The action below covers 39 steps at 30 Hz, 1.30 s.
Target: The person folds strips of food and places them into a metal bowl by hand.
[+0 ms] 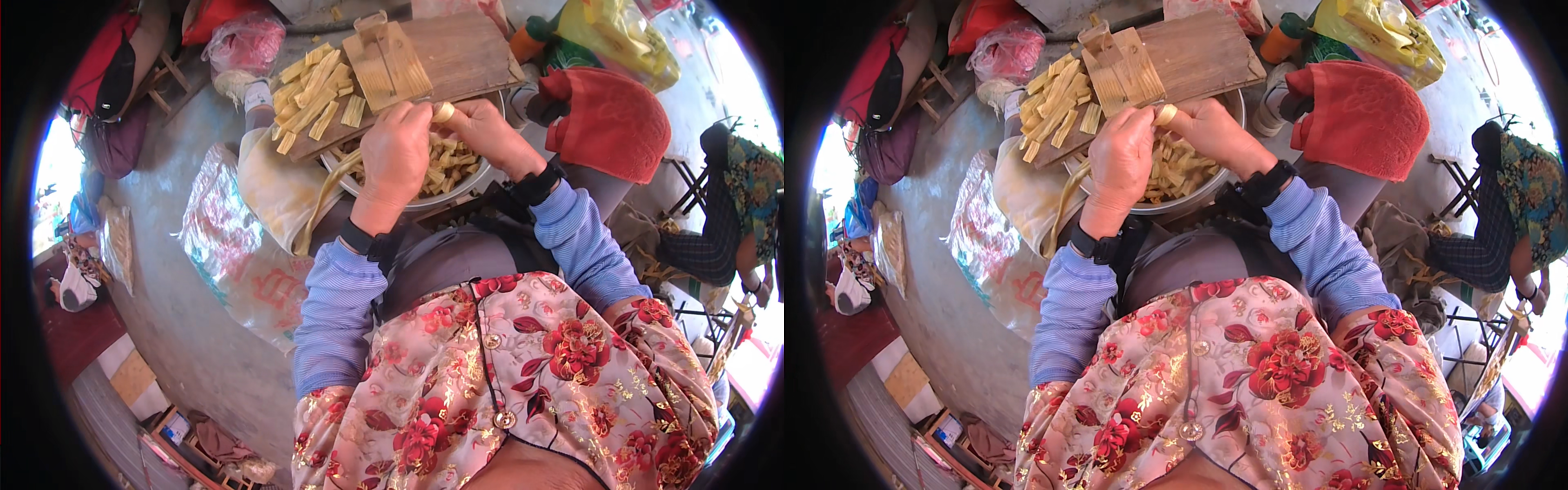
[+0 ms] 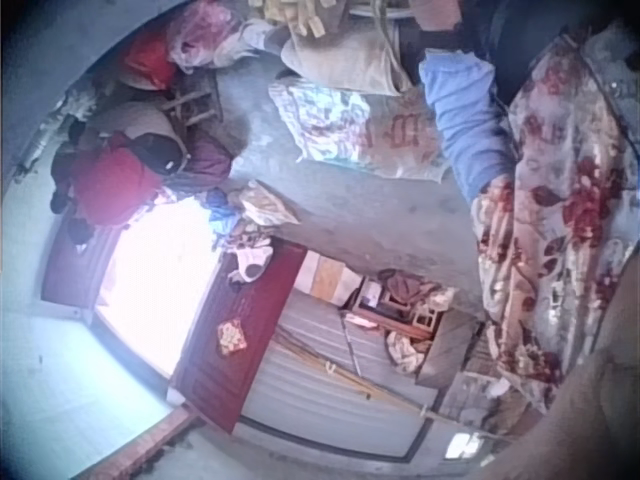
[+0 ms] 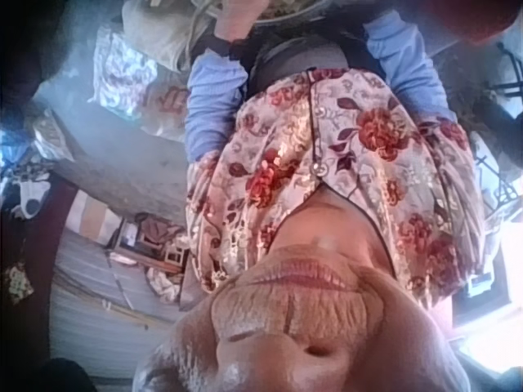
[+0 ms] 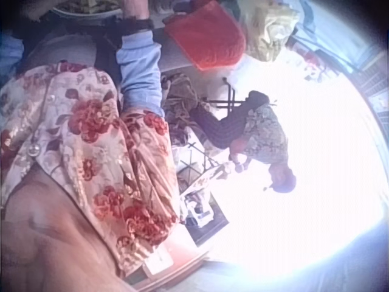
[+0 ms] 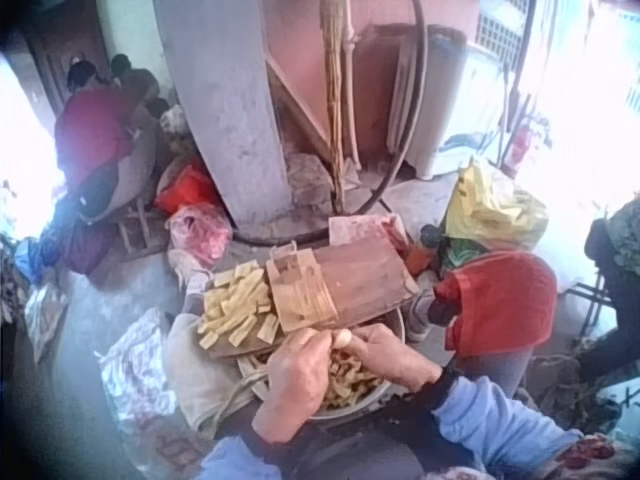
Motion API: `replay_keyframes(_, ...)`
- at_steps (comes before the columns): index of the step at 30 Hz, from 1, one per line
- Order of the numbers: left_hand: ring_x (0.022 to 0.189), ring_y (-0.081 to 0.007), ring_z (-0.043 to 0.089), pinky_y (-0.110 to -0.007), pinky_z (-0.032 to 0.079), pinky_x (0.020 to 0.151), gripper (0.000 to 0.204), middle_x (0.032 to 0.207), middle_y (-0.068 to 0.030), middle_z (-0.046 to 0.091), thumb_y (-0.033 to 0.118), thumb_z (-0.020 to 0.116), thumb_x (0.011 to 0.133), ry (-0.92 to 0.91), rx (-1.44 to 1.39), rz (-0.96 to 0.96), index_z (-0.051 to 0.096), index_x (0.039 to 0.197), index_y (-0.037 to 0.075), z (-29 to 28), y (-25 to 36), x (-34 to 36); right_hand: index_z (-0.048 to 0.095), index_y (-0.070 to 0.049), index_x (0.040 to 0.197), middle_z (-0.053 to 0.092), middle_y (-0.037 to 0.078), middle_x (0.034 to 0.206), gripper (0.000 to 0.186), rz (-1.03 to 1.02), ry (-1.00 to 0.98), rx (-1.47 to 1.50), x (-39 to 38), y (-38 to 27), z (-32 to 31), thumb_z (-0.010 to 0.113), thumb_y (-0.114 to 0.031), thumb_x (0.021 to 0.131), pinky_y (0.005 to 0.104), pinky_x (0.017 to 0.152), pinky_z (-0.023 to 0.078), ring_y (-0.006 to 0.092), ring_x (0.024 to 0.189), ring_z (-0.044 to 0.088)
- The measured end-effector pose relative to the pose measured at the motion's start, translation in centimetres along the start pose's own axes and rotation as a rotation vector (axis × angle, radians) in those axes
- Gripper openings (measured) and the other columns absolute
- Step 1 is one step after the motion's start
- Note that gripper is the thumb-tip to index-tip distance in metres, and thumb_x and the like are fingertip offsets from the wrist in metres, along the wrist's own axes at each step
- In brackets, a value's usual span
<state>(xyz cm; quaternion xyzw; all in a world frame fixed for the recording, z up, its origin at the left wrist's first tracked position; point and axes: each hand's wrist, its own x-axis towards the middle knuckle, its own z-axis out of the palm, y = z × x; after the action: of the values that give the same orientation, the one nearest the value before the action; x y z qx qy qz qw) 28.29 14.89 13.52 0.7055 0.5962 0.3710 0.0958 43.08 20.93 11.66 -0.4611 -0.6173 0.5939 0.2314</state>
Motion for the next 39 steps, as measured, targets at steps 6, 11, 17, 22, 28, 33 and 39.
replay_keyframes(6, 0.097, -0.0342, 0.056, -0.037, 0.046, 0.083, 0.031, 0.109, -0.0150, 0.061, 0.004, 0.059, 0.080, -0.026, -0.342, -0.050, 0.061, 0.110, 0.002, 0.6, 0.0, -1.2, 0.066, 0.000, 0.098, 0.060, 0.004, 0.105, 0.022, 0.268, -0.349, 0.897, -1.0, 0.7, 0.0, 0.062, -0.020, 0.088, 0.0254, 0.078, 0.046, 0.0113, 0.090, 0.056)
replay_keyframes(11, 0.082, -0.0380, 0.059, -0.042, 0.046, 0.073, 0.020, 0.086, -0.0176, 0.062, 0.016, 0.057, 0.086, -0.043, -0.351, -0.299, 0.059, 0.094, -0.002, 0.3, 1.9, 1.2, 0.069, -0.001, 0.088, 0.054, 0.006, 0.110, 0.010, -0.241, 0.152, 0.145, -0.7, -0.6, 0.4, 0.063, -0.003, 0.080, 0.0260, 0.084, 0.042, 0.0176, 0.100, 0.051)
replay_keyframes(17, 0.038, -0.0075, 0.032, -0.021, 0.023, 0.035, 0.020, 0.062, 0.0000, 0.050, 0.026, 0.051, 0.094, -0.003, -1.112, -1.073, 0.059, 0.094, 0.007, 1.4, 2.8, -0.3, 0.070, 0.000, 0.084, 0.053, 0.009, 0.111, 0.008, -0.438, 0.370, -0.003, -0.2, -1.0, 0.5, 0.065, -0.002, 0.078, 0.0269, 0.085, 0.041, 0.0198, 0.107, 0.046)
replay_keyframes(22, 0.053, -0.0078, 0.044, -0.025, 0.036, 0.046, 0.022, 0.066, -0.0011, 0.051, 0.021, 0.050, 0.095, -0.217, -0.608, -0.474, 0.059, 0.091, 0.001, -0.9, 1.0, -4.0, 0.062, 0.000, 0.106, 0.053, 0.005, 0.114, 0.021, -0.278, 0.201, 0.216, 0.6, -0.4, -0.4, 0.060, -0.003, 0.086, 0.0242, 0.082, 0.045, 0.0116, 0.098, 0.053)
replay_keyframes(28, 0.066, -0.0368, 0.057, -0.045, 0.044, 0.055, 0.012, 0.070, -0.0129, 0.058, 0.012, 0.056, 0.084, -0.018, 0.078, -0.068, 0.051, 0.074, 0.006, -3.7, 0.5, -1.1, 0.057, 0.000, 0.118, 0.063, 0.008, 0.100, 0.033, -0.353, -0.090, -0.095, 0.5, -6.0, -2.6, 0.061, -0.014, 0.088, 0.0279, 0.078, 0.048, 0.0118, 0.087, 0.058)
replay_keyframes(33, 0.062, -0.0246, 0.056, -0.037, 0.043, 0.055, 0.016, 0.068, -0.0132, 0.055, 0.016, 0.054, 0.089, -0.260, -0.275, -0.164, 0.055, 0.083, 0.001, -6.0, -1.0, 1.5, 0.065, 0.000, 0.101, 0.062, 0.002, 0.075, 0.018, -0.029, -0.345, 0.004, 1.1, -6.8, -3.8, 0.062, -0.012, 0.088, 0.0176, 0.051, 0.042, 0.0035, 0.058, 0.052)
replay_keyframes(39, 0.061, -0.0088, 0.046, -0.025, 0.039, 0.056, 0.016, 0.068, -0.0007, 0.055, 0.012, 0.052, 0.090, -0.256, -0.483, -0.481, 0.059, 0.093, -0.002, -5.0, -5.4, 3.2, 0.066, 0.000, 0.099, 0.060, 0.001, 0.073, 0.019, -0.090, -0.139, 0.144, 4.4, -4.7, -1.6, 0.059, -0.015, 0.089, 0.0191, 0.053, 0.044, 0.0056, 0.059, 0.053)
